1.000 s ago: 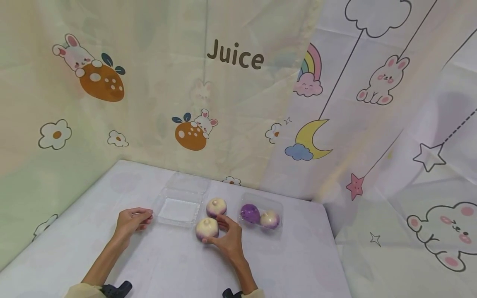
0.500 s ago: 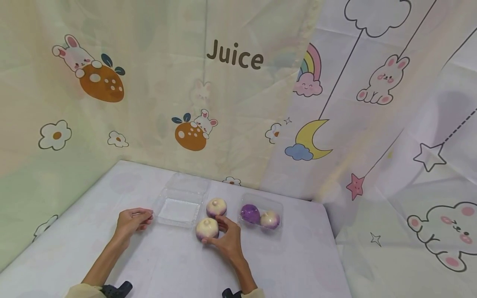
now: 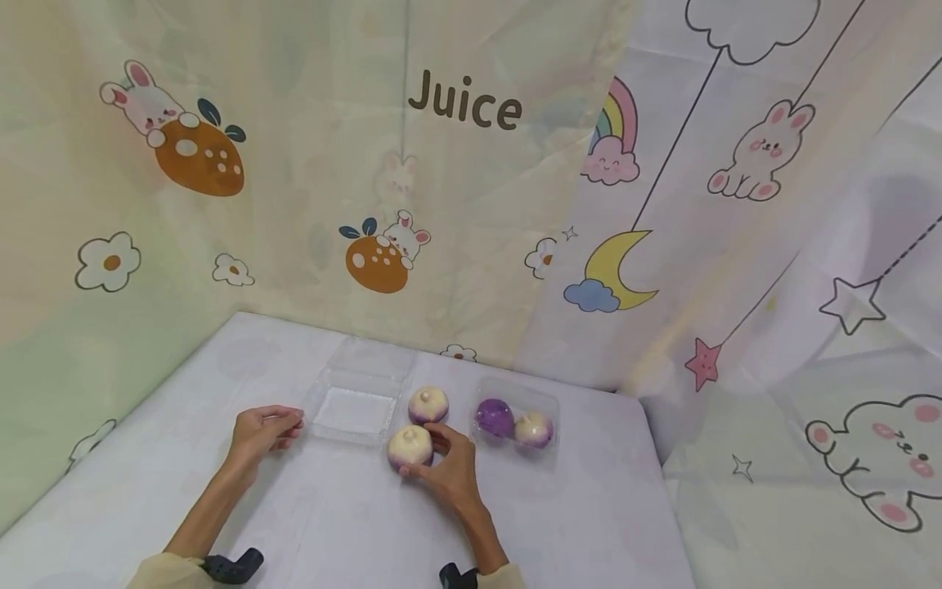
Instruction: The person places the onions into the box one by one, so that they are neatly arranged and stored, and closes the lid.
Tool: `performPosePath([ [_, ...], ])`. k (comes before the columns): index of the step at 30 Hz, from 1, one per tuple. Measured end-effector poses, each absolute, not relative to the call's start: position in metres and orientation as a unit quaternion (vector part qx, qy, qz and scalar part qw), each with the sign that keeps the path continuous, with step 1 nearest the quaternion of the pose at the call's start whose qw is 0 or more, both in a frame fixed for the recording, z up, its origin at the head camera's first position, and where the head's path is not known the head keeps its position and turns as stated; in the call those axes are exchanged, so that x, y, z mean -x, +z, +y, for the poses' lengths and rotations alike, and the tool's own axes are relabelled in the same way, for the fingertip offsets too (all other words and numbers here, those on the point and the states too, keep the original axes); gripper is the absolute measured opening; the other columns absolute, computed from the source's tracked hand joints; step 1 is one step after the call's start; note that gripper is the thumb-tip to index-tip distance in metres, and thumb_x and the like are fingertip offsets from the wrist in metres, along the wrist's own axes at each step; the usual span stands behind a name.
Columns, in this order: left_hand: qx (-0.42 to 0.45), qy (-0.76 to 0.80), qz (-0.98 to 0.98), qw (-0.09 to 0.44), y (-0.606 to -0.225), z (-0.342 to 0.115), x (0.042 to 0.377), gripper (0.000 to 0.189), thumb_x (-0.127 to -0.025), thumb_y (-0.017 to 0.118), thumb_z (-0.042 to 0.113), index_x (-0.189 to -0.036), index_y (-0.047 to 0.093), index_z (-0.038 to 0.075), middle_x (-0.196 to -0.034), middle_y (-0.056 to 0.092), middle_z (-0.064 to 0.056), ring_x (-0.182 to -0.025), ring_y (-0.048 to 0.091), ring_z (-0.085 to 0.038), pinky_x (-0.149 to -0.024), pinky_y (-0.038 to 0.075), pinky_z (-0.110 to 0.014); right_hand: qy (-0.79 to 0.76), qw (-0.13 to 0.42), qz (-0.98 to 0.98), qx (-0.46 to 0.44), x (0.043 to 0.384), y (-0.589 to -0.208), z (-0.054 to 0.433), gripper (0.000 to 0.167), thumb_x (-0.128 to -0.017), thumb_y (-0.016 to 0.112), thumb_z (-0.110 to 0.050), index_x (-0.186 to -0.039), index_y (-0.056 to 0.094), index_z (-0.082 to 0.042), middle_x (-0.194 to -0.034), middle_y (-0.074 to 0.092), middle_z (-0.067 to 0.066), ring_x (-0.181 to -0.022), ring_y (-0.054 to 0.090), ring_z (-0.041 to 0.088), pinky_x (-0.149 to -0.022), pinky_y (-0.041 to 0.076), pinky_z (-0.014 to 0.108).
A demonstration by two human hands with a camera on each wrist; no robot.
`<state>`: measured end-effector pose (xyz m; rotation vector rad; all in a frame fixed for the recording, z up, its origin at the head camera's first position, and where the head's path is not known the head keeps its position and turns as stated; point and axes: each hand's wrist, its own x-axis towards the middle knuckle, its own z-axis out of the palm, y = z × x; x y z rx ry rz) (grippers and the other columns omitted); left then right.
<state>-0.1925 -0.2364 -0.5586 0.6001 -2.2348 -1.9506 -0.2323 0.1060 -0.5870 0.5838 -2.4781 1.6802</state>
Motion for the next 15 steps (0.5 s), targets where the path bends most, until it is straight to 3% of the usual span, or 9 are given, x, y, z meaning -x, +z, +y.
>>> performPosePath([
  [15, -0.199, -0.649, -0.731, 0.059, -0.5576, -0.2349, 0.1940, 0.030, -0.105, 0.073, 0.013, -0.121, 0.072, -0.013, -0.089, 0.082, -0.005, -0.075, 0.075, -0.011, -0.065, 0.063, -0.021, 0.581, 0.042, -0.793, -0.180, 0.2312, -0.5852, 0.1084, 0.070, -0.067, 0.105, -0.009, -0.128, 0.073, 0.006, -0.126, 0.078, 0.022, -0.112, 0.080, 0.034, -0.102, 0.064, 0.030],
])
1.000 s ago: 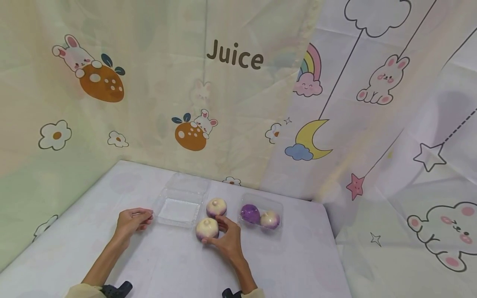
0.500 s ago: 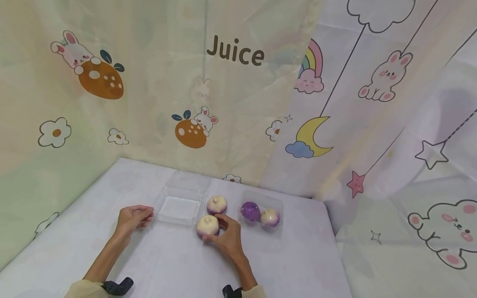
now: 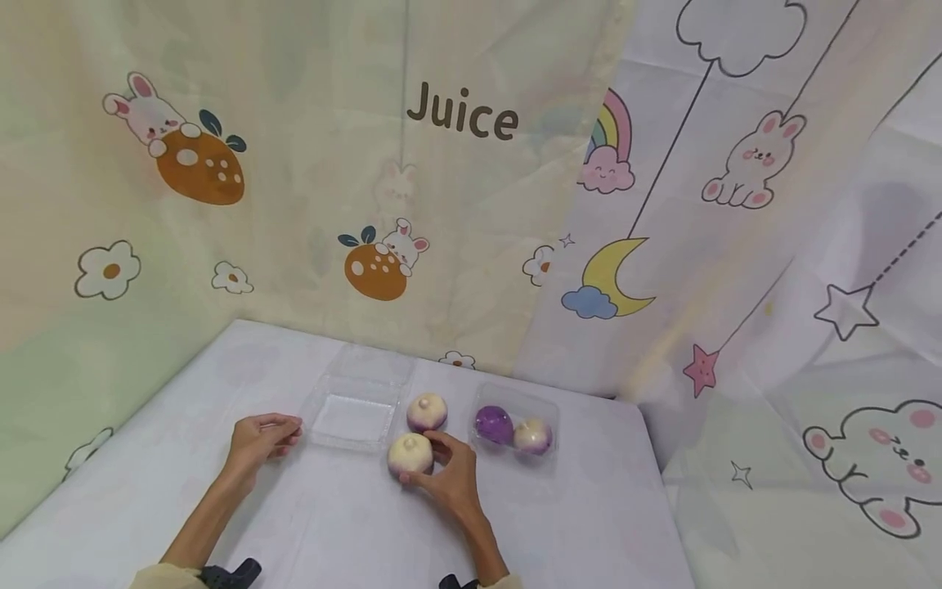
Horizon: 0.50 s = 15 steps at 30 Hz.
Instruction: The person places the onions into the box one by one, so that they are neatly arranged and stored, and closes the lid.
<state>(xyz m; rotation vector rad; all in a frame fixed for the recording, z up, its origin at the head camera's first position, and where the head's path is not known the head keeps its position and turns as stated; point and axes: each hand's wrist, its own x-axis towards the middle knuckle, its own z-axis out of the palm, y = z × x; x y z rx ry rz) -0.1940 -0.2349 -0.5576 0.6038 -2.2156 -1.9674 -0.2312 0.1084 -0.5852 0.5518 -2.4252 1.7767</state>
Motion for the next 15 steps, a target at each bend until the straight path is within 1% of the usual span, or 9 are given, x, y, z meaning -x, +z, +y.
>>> performPosePath([
  [5, -0.197, -0.645, -0.736, 0.062, -0.5561, -0.2340, 0.1966, 0.031, -0.105, 0.073, 0.015, -0.121, 0.072, -0.012, -0.089, 0.081, -0.004, -0.075, 0.075, -0.011, -0.065, 0.063, -0.021, 0.582, 0.040, -0.792, -0.180, 0.2324, -0.5806, 0.1090, 0.071, -0.067, 0.104, -0.009, -0.129, 0.073, 0.005, -0.128, 0.078, 0.022, -0.114, 0.079, 0.036, -0.104, 0.064, 0.033],
  [9, -0.196, -0.646, -0.735, 0.061, -0.5553, -0.2340, 0.1969, 0.032, -0.105, 0.073, 0.015, -0.121, 0.071, -0.013, -0.089, 0.082, -0.004, -0.076, 0.075, -0.011, -0.064, 0.063, -0.022, 0.593, 0.036, -0.787, -0.166, 0.2320, -0.5783, 0.1086, 0.071, -0.065, 0.105, -0.008, -0.128, 0.074, 0.005, -0.126, 0.079, 0.021, -0.113, 0.079, 0.036, -0.103, 0.064, 0.032],
  [15, -0.196, -0.647, -0.735, 0.054, -0.5567, -0.2346, 0.1944, 0.032, -0.105, 0.073, 0.014, -0.121, 0.071, -0.013, -0.089, 0.082, -0.005, -0.076, 0.075, -0.011, -0.065, 0.064, -0.023, 0.592, 0.046, -0.788, -0.161, 0.2294, -0.5815, 0.1088, 0.070, -0.064, 0.105, -0.006, -0.126, 0.075, 0.006, -0.123, 0.080, 0.022, -0.110, 0.080, 0.034, -0.100, 0.064, 0.028],
])
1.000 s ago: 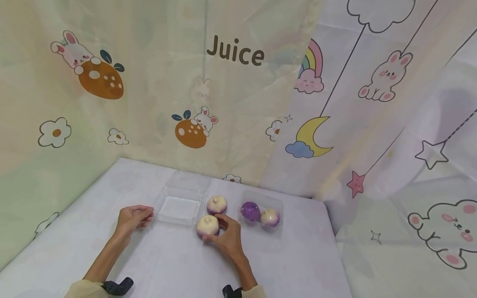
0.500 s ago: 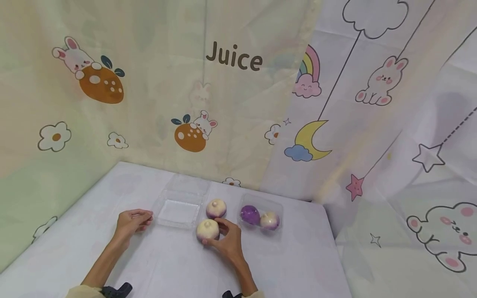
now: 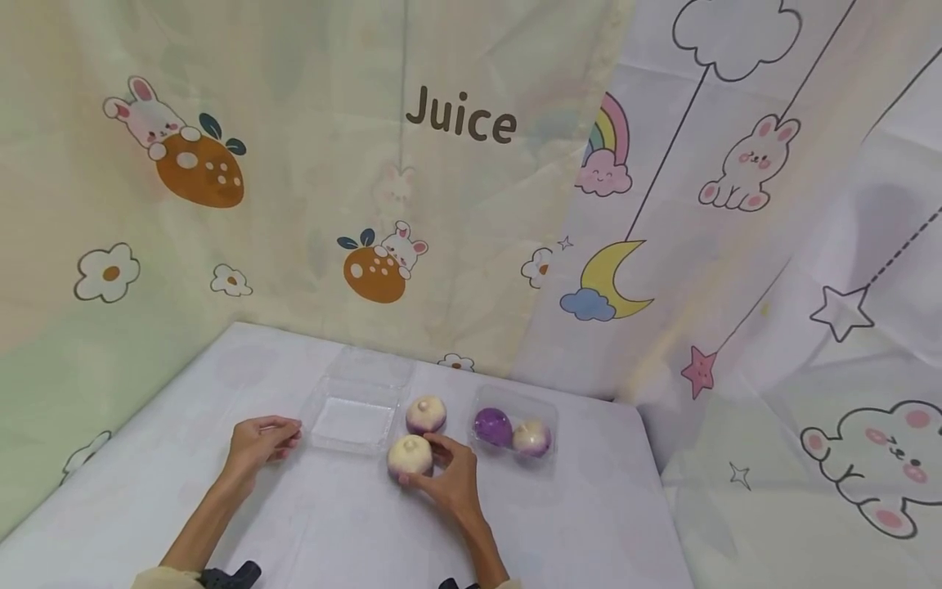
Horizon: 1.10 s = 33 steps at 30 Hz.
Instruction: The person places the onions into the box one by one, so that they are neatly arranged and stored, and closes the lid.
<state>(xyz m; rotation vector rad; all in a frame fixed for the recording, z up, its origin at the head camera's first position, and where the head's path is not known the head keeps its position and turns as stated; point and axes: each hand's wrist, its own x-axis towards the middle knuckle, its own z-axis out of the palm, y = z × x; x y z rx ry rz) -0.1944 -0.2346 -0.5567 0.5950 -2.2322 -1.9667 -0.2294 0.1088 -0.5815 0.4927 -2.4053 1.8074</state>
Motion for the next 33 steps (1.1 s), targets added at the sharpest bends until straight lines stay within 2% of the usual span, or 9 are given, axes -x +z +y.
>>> performPosePath([
  [8, -0.195, -0.655, -0.728, 0.059, -0.558, -0.237, 0.192, 0.031, -0.104, 0.074, 0.013, -0.120, 0.071, -0.014, -0.088, 0.082, -0.005, -0.074, 0.076, -0.012, -0.064, 0.063, -0.022, 0.590, 0.050, -0.788, -0.166, 0.228, -0.581, 0.109, 0.072, -0.064, 0.106, -0.010, -0.128, 0.075, 0.003, -0.125, 0.080, 0.020, -0.112, 0.080, 0.031, -0.102, 0.064, 0.029],
  [15, -0.194, -0.653, -0.729, 0.059, -0.558, -0.237, 0.194, 0.031, -0.104, 0.074, 0.013, -0.119, 0.072, -0.013, -0.086, 0.081, -0.001, -0.074, 0.075, -0.011, -0.064, 0.063, -0.022, 0.594, 0.046, -0.787, -0.159, 0.228, -0.576, 0.110, 0.072, -0.065, 0.105, -0.012, -0.129, 0.075, 0.000, -0.127, 0.080, 0.016, -0.111, 0.080, 0.021, -0.103, 0.061, 0.024],
  [24, -0.195, -0.651, -0.731, 0.059, -0.557, -0.235, 0.194, 0.030, -0.104, 0.074, 0.014, -0.119, 0.073, -0.013, -0.088, 0.082, -0.003, -0.075, 0.075, -0.011, -0.065, 0.063, -0.022, 0.593, 0.063, -0.784, -0.171, 0.226, -0.570, 0.112, 0.071, -0.068, 0.104, -0.011, -0.130, 0.074, 0.002, -0.128, 0.078, 0.021, -0.114, 0.079, 0.032, -0.105, 0.062, 0.028],
  [33, -0.197, -0.653, -0.729, 0.060, -0.559, -0.234, 0.193, 0.029, -0.105, 0.073, 0.012, -0.119, 0.072, -0.013, -0.086, 0.081, -0.002, -0.074, 0.075, -0.011, -0.065, 0.063, -0.021, 0.598, 0.059, -0.784, -0.154, 0.222, -0.563, 0.110, 0.075, -0.067, 0.105, -0.011, -0.133, 0.072, 0.003, -0.131, 0.077, 0.018, -0.117, 0.079, 0.032, -0.108, 0.061, 0.028],
])
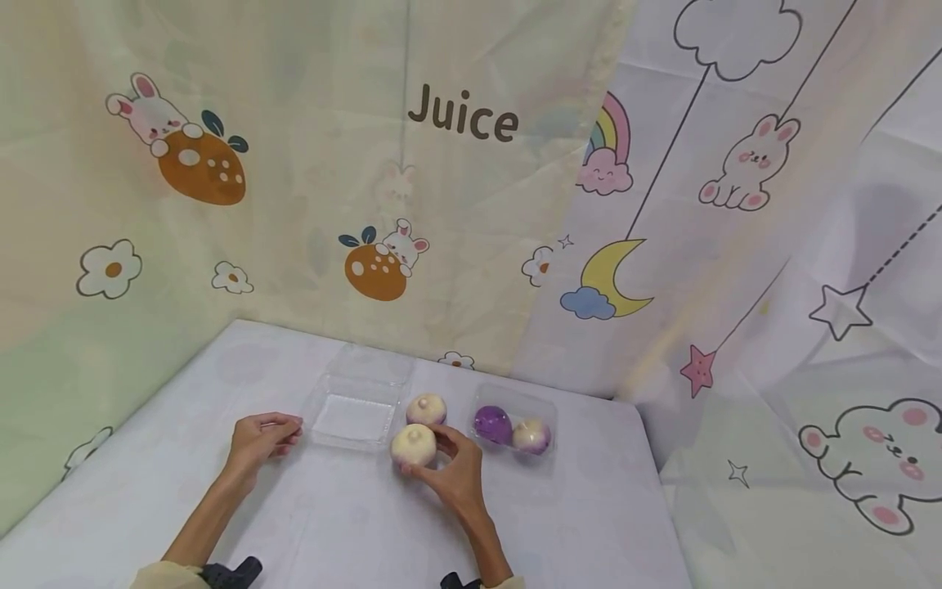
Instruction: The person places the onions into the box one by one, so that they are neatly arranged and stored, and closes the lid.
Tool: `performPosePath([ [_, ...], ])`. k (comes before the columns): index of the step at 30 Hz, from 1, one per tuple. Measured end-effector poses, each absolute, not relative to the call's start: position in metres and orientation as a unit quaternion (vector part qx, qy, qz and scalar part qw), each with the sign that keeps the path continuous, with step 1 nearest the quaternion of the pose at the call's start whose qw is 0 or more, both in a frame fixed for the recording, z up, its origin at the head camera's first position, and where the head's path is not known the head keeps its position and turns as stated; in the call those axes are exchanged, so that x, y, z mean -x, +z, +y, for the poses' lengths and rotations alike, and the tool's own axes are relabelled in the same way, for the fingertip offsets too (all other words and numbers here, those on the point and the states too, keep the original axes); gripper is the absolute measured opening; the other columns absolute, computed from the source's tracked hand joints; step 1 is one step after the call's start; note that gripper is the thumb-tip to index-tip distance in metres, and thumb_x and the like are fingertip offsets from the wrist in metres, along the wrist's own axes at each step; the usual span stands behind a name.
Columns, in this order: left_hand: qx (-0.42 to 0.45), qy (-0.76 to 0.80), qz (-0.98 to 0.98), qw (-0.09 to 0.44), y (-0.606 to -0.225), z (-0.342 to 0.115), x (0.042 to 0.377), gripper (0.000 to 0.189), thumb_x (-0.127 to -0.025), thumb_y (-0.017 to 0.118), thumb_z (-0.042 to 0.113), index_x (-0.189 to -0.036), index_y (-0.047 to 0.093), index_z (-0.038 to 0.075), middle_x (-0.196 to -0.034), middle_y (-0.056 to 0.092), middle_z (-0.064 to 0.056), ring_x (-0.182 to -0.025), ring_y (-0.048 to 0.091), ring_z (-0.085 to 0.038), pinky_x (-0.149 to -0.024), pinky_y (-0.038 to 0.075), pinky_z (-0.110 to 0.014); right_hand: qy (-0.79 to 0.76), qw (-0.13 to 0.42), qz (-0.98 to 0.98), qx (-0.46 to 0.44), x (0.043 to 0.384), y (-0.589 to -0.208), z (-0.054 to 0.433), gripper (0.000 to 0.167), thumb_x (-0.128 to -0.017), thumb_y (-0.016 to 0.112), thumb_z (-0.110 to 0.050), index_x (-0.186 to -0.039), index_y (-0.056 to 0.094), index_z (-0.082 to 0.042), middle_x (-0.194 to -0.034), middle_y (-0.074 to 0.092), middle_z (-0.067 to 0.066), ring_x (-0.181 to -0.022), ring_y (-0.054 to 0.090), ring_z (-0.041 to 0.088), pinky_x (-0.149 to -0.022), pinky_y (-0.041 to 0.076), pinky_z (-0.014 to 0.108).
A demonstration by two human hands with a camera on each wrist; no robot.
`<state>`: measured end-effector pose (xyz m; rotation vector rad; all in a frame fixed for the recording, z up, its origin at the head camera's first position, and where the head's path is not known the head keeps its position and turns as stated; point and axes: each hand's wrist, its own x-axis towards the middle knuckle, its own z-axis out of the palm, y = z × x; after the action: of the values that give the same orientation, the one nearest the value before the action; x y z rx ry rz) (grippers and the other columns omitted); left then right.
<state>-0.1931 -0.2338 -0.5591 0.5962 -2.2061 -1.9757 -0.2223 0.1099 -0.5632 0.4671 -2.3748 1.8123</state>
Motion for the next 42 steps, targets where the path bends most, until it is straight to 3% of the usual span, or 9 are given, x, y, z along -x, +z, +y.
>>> performPosePath([
  [15, -0.193, -0.657, -0.726, 0.063, -0.557, -0.232, 0.198, 0.029, -0.105, 0.073, 0.012, -0.119, 0.072, -0.013, -0.086, 0.081, -0.001, -0.074, 0.075, -0.011, -0.065, 0.064, -0.021, 0.586, 0.070, -0.793, -0.152, 0.225, -0.555, 0.105, 0.073, -0.067, 0.106, -0.014, -0.133, 0.075, -0.007, -0.132, 0.078, 0.010, -0.117, 0.078, 0.026, -0.112, 0.060, 0.038],
  [42, -0.200, -0.656, -0.725, 0.061, -0.559, -0.234, 0.194, 0.027, -0.105, 0.072, 0.011, -0.118, 0.073, -0.013, -0.086, 0.081, -0.001, -0.075, 0.076, -0.013, -0.066, 0.063, -0.020, 0.593, 0.073, -0.787, -0.154, 0.225, -0.553, 0.098, 0.073, -0.067, 0.106, -0.016, -0.132, 0.075, -0.007, -0.132, 0.079, 0.010, -0.116, 0.079, 0.025, -0.111, 0.060, 0.035],
])
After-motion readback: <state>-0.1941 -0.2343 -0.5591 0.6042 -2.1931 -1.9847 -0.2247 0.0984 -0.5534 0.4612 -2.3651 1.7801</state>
